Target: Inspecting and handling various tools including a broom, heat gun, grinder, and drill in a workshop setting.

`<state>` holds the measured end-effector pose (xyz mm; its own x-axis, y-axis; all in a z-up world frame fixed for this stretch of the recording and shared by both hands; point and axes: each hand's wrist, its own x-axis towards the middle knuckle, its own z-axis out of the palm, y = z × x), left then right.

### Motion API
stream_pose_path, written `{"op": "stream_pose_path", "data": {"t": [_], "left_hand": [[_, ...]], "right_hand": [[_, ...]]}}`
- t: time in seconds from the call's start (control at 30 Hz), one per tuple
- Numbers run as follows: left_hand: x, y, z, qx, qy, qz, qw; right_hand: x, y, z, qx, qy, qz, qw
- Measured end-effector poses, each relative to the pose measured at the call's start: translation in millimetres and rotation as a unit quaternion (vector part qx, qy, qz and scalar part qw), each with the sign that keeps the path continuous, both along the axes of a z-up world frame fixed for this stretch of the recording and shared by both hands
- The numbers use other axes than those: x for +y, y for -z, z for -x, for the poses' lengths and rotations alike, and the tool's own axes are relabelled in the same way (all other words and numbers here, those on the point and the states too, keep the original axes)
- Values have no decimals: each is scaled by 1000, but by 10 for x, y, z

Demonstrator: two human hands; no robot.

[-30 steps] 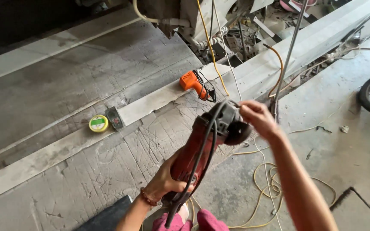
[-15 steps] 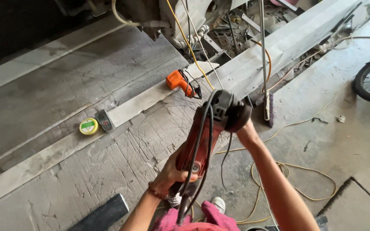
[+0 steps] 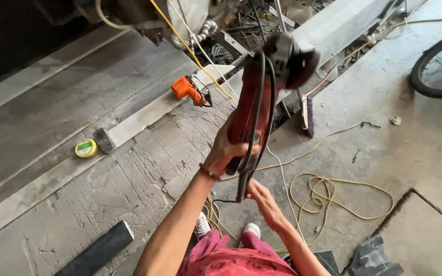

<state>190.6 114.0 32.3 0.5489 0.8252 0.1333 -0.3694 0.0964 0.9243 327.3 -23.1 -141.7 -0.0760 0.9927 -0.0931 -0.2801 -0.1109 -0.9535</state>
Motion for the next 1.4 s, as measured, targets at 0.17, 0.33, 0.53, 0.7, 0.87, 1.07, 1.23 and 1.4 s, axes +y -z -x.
{"op": "stream_pose_path", "data": {"t": [0.17,0.33,0.53,0.7,0.87,1.07,1.23,1.4], "left_hand": [[119,-52,-599,-34,-14,-41,998],[125,-81,-975,-71,-71,-65,993],[67,91,-890,-19,-112,-95,989],[-28,291,-782,10,-165,-90,982],[12,394,-499,27,-204,-60,977],[-128,374,93,100,-157,-49,981],[-322,251,601,132,-49,-17,990],[-444,370,1012,120,3,33,992]], "right_hand": [[-211,-125,-165,-68,-22,-89,993],[-443,-317,-446,-138,-32,-62,988],[-612,-1259,-1116,-411,-55,-7,910],[-518,-2106,-1142,-517,-160,-31,840],[-216,-2443,-1228,-527,-210,-44,823],[618,-2816,-1323,-574,-130,-130,798],[1291,-3130,-1540,-575,-110,-132,800],[1917,-3162,-1406,-523,-114,-169,827]]}}
